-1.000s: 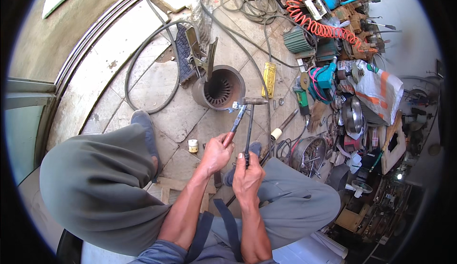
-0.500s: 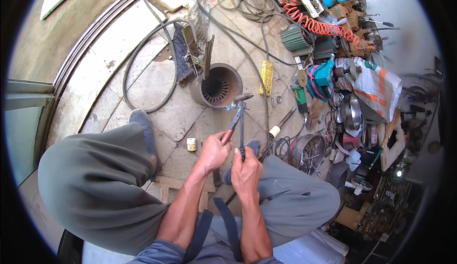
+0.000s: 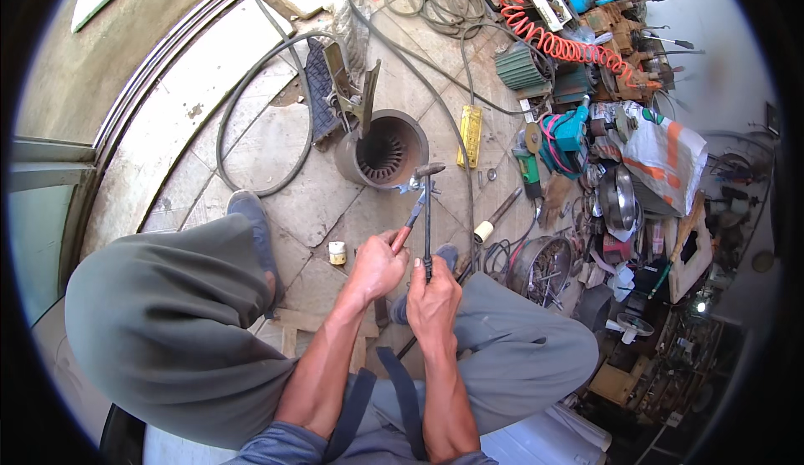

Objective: The person welds a cylindrical metal part using a welding torch while holding it with pliers. They repeatedly strike the weld point, producing sparks, and occasionally reposition the part. The person also uses a hammer to tap the welded area.

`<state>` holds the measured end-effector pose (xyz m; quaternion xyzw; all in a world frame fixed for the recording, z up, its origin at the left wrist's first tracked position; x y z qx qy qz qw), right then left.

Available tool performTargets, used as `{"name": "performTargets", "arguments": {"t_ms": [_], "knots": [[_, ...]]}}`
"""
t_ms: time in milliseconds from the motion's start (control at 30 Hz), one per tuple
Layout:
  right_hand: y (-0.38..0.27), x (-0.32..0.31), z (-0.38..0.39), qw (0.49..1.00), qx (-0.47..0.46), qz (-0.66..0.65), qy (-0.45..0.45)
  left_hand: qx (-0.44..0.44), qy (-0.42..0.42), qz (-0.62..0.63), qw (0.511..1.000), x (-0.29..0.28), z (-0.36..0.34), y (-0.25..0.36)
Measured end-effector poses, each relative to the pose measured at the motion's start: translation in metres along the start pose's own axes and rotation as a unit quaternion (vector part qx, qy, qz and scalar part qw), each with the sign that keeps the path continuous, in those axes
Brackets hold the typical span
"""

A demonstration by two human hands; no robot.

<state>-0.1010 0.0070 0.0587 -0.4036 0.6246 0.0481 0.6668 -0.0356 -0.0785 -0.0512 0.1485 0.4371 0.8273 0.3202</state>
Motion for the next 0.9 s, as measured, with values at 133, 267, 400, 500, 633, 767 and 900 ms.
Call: {"name": "performTargets", "arguments": {"t_ms": [133,267,400,500,633,767,900], "knots": [[-0.001,-0.001,0.003,0.999,0.022,-0.021,0.015,0.01,0.009,-0.011,1.0,0.0,-0.002,-0.005],[0.005,0.005,-0.002,1.0,0.004,0.029,-0.009,0.001,-0.008,-0.031,0.999,-0.003,-0.001,0.006],[-0.005,-0.004,0.0,1.0,0.004,-0.002,-0.001,-0.001,-0.011,-0.045,0.999,-0.006,0.001,0.011],[0.003,0.0,-0.001,0.999,0.028,0.01,-0.023,0.002,0.002,-0.063,0.998,-0.01,0.001,0.013],[0.004,-0.003,-0.007,0.999,0.029,-0.017,-0.007,0.007,-0.001,-0.062,0.998,-0.012,0.0,0.015],[-0.002,0.0,-0.008,1.0,0.002,0.005,0.011,0.003,-0.001,-0.07,0.998,-0.012,0.001,0.016],[0.006,0.004,-0.01,0.996,0.079,-0.016,-0.031,-0.007,-0.002,-0.082,0.997,-0.011,-0.001,0.007]]}}
Point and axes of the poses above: each hand's wrist, its own z-axis away from the middle knuckle, its own x-axis out of the palm, y = z × x, the point moved 7 cm from there along -z, towards the middle knuckle, and after that the axes turned 7 degrees about y, right-handed, at the moved point
